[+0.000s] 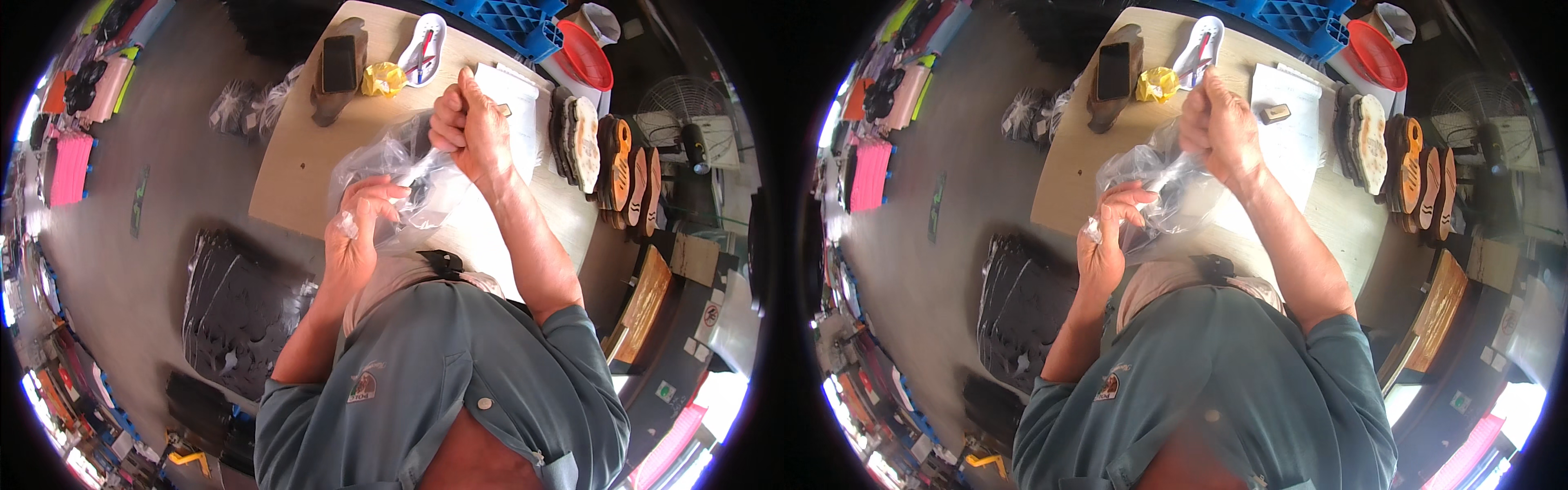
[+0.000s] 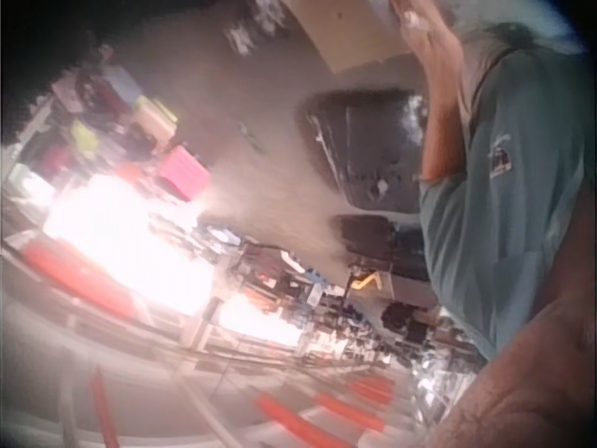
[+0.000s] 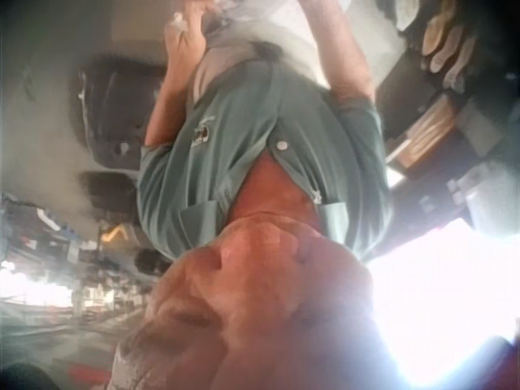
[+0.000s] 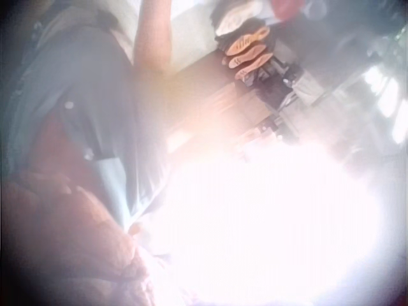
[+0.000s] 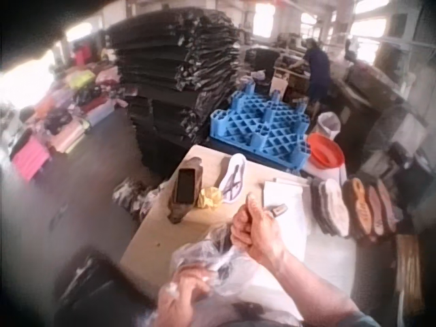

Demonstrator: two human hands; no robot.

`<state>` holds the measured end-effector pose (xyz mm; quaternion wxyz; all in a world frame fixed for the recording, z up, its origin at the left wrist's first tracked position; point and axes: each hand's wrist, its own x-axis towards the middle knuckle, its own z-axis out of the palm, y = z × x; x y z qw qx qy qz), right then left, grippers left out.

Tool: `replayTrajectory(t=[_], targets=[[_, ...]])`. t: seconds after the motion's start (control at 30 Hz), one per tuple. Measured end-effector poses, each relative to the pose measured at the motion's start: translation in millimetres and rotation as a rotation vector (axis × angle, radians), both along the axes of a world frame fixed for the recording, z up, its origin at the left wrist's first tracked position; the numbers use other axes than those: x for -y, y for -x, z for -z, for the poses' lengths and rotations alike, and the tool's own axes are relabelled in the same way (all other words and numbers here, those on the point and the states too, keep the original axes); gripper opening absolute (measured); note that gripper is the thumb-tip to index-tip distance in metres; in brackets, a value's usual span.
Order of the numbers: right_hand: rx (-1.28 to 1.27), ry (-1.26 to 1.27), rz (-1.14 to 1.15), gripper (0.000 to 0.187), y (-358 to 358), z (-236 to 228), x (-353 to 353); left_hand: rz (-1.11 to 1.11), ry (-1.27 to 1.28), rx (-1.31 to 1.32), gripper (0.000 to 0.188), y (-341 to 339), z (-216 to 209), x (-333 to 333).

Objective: The person handles black shoe soles, placing them on a grinding machine and using a green air gun to clean the surface. They then pack the soles into a plastic bag and place them on the table. The person also handles a black plastic frame and a wooden shoe sole, placing them on the machine.

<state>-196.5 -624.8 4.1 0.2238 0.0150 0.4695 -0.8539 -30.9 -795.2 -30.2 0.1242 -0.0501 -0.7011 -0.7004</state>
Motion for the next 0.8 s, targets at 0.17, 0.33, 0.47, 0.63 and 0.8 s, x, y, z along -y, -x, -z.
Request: replayTrajectory(t=[0.17, 0.33, 0.47, 0.63, 0.8], targets=[[0.05, -0.284, -0.031, 0.054, 11, 9, 1, 0.048, -0.002, -0.031, 0.036, -6, -3, 0], [-0.786, -0.671, -0.207, 0.025, -20, -27, -3, -0.161, -0.067, 0.123, 0.045, 13, -29, -3], [-1.17, -0.895, -0.578, 0.032, -46, -43, -5, -0.219, 0.239, -0.116, 0.041, 48, -43, -13], [-0.666, -0.824, -0.284, 0.027, -51, -28, 4, -0.091, 0.514, -0.11, 0.054, 44, -30, 4], [-0.316, -0.551, -0.094, 0.063, -50, -34, 6, -0.077, 0.586, 0.271, 0.093, -24, 7, 42]])
